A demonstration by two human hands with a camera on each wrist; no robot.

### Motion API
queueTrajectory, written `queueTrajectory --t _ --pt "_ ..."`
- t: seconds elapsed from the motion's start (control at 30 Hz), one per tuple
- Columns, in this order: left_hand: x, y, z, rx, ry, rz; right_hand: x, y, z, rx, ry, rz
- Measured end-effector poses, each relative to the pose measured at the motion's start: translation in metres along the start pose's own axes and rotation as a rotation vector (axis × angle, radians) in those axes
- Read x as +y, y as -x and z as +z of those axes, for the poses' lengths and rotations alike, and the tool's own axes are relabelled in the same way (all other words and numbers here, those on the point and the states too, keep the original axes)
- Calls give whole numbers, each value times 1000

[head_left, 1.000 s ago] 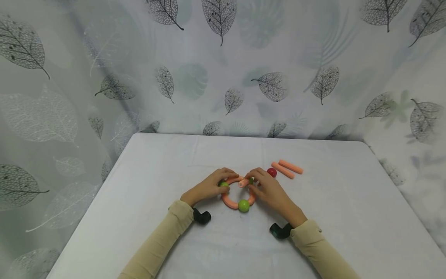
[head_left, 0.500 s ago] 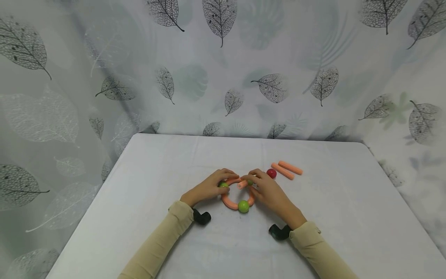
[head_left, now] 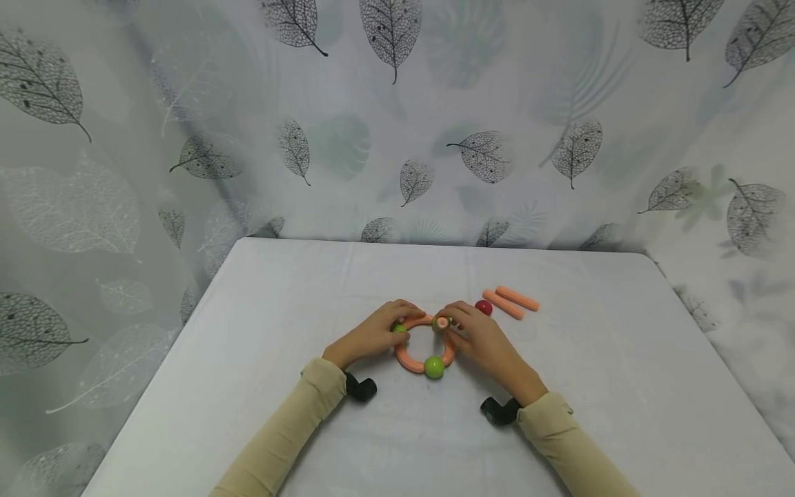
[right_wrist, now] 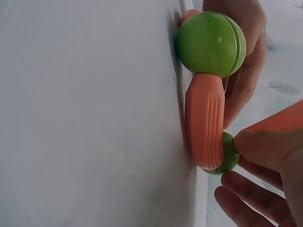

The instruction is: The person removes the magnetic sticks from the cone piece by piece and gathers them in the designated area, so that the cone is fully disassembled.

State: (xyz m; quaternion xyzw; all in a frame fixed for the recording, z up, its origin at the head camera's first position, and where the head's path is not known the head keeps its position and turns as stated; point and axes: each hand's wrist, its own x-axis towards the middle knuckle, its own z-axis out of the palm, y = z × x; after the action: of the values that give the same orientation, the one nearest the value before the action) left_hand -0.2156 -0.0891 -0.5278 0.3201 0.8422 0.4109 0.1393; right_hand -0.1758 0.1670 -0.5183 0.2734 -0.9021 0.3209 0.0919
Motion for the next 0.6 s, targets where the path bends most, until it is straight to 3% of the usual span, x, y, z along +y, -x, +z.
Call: queueTrajectory --t 0.23,0.6 --pt "4 0 0 23 -77 -1 3 0 -2 -10 -48 66" --pt "7 2 0 28 -79 -27 5 -2 0 -10 -117 37"
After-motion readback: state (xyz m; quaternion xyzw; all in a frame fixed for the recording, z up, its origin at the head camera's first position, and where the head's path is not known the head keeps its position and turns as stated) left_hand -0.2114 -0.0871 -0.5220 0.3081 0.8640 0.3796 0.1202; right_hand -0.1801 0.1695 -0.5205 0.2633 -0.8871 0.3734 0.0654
